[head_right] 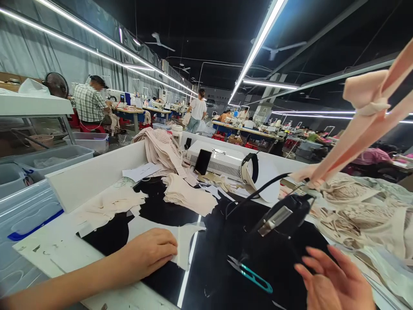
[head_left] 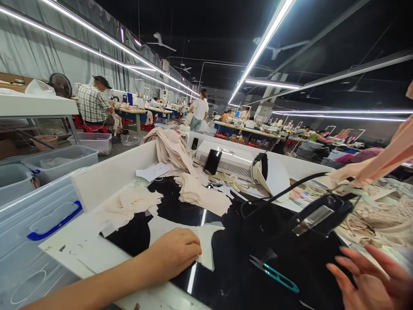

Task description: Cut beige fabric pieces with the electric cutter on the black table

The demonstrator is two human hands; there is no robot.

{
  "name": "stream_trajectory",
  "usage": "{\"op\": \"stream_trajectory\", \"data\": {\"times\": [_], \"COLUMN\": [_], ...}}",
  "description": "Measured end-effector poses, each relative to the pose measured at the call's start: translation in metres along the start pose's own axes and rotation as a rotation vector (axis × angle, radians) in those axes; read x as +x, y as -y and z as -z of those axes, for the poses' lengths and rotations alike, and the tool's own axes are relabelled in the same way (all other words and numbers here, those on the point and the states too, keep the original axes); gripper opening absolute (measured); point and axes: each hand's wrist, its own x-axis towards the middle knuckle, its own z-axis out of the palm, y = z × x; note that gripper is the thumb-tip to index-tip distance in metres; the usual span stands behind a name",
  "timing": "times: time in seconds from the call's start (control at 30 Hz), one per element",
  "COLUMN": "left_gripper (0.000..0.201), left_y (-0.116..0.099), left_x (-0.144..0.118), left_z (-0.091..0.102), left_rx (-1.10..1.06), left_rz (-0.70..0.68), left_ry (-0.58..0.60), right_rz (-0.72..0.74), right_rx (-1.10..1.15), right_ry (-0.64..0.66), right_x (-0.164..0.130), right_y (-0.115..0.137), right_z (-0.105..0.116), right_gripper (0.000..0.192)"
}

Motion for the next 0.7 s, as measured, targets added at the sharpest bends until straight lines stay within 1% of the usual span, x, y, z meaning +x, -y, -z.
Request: {"op": "stream_trajectory", "data": {"times": [0.03, 0.07, 0.1, 0.13, 0.17, 0.23, 0.3, 0.4, 0.47, 0.57, 0.63, 0.7], "left_gripper": [0.016, 0.016, 0.016, 0.016, 0.016, 0.017, 0.016, 0.016, 0.019, 0.024, 0.024, 0.025], "left_y": [0.002, 0.004, 0.006, 0.007, 0.007, 0.008, 0.006, 0.002, -0.003, -0.01, -0.012, -0.012], "left_x": [0.004, 0.007, 0.009, 0.01, 0.011, 0.009, 0.005, 0.002, 0.004, 0.011, 0.015, 0.018], "left_z": [-0.004, -0.008, -0.011, -0.013, -0.014, -0.016, -0.016, -0.014, -0.014, -0.016, -0.02, -0.025], "left_rx": [0.017, 0.022, 0.018, 0.011, 0.003, -0.01, -0.021, -0.027, -0.005, 0.092, 0.172, 0.235], "left_rz": [-0.038, -0.064, -0.082, -0.093, -0.099, -0.106, -0.101, -0.109, -0.129, -0.209, -0.273, -0.316], "left_ry": [-0.002, -0.001, 0.005, 0.014, 0.023, 0.034, 0.044, 0.053, 0.063, 0.098, 0.128, 0.147], "right_rz": [-0.035, -0.072, -0.105, -0.133, -0.148, -0.152, -0.127, -0.071, -0.055, -0.04, -0.054, -0.103], "right_rx": [0.031, 0.027, 0.023, 0.024, 0.026, 0.049, 0.037, 0.02, 0.068, 0.177, 0.201, 0.145], "right_ry": [-0.007, 0.032, 0.09, 0.154, 0.205, 0.219, 0.205, 0.248, 0.268, 0.26, 0.239, 0.242], "right_x": [0.007, 0.013, 0.017, 0.02, 0.022, 0.022, 0.019, 0.004, -0.01, -0.034, -0.046, -0.054], "right_y": [-0.002, -0.002, -0.002, 0.0, 0.001, 0.005, 0.008, 0.017, 0.026, 0.04, 0.044, 0.045], "right_z": [-0.005, -0.012, -0.019, -0.027, -0.034, -0.046, -0.055, -0.066, -0.076, -0.09, -0.096, -0.1], "right_gripper": [0.079, 0.094, 0.102, 0.101, 0.093, 0.071, 0.059, 0.055, 0.058, 0.058, 0.054, 0.051]}}
